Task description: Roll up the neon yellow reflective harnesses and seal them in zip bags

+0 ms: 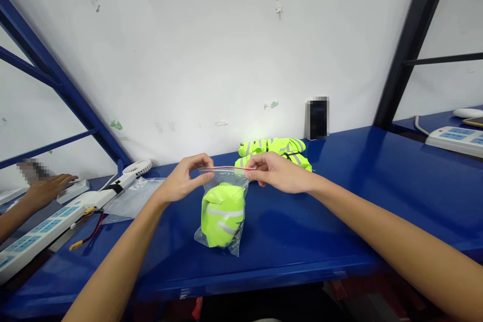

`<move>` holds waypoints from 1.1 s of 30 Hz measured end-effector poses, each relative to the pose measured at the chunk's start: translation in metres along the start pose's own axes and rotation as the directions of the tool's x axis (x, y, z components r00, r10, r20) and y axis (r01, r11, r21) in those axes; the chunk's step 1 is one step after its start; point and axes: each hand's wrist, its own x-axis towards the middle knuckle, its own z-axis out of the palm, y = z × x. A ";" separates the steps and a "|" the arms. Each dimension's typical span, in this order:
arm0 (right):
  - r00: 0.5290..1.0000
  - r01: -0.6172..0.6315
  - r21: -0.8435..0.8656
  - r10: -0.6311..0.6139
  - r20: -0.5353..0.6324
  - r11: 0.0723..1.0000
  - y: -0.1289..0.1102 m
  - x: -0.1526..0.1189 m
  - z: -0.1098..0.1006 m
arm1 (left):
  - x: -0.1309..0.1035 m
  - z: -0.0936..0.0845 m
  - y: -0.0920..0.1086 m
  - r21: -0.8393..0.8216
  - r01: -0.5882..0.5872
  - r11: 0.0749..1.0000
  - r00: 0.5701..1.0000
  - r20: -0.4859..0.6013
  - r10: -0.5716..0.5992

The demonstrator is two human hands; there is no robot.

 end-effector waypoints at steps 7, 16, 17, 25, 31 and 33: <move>0.979 0.146 -0.150 -0.164 -0.118 0.978 -0.026 0.000 0.010 | 0.025 -0.010 0.058 0.243 -0.175 0.954 0.953 0.287 0.102; 0.992 0.056 -0.011 -0.057 -0.116 0.998 -0.029 -0.004 0.006 | 0.012 -0.012 0.068 0.370 -0.253 0.894 0.952 0.260 0.162; 0.989 0.072 -0.046 -0.077 -0.124 0.996 -0.029 -0.003 0.006 | 0.011 -0.011 0.067 0.386 -0.259 0.886 0.952 0.255 0.167; 0.966 0.129 -0.240 -0.176 -0.187 0.962 -0.047 -0.007 0.018 | 0.007 -0.008 0.073 0.449 -0.247 0.859 0.962 0.220 0.162; 0.975 0.141 -0.293 -0.184 -0.123 0.946 -0.057 -0.010 0.020 | 0.000 -0.007 0.088 0.517 -0.299 0.802 0.946 0.270 0.178; 0.981 0.187 -0.288 -0.196 -0.003 0.939 -0.059 -0.013 0.018 | -0.006 -0.007 0.091 0.521 -0.335 0.785 0.933 0.301 0.198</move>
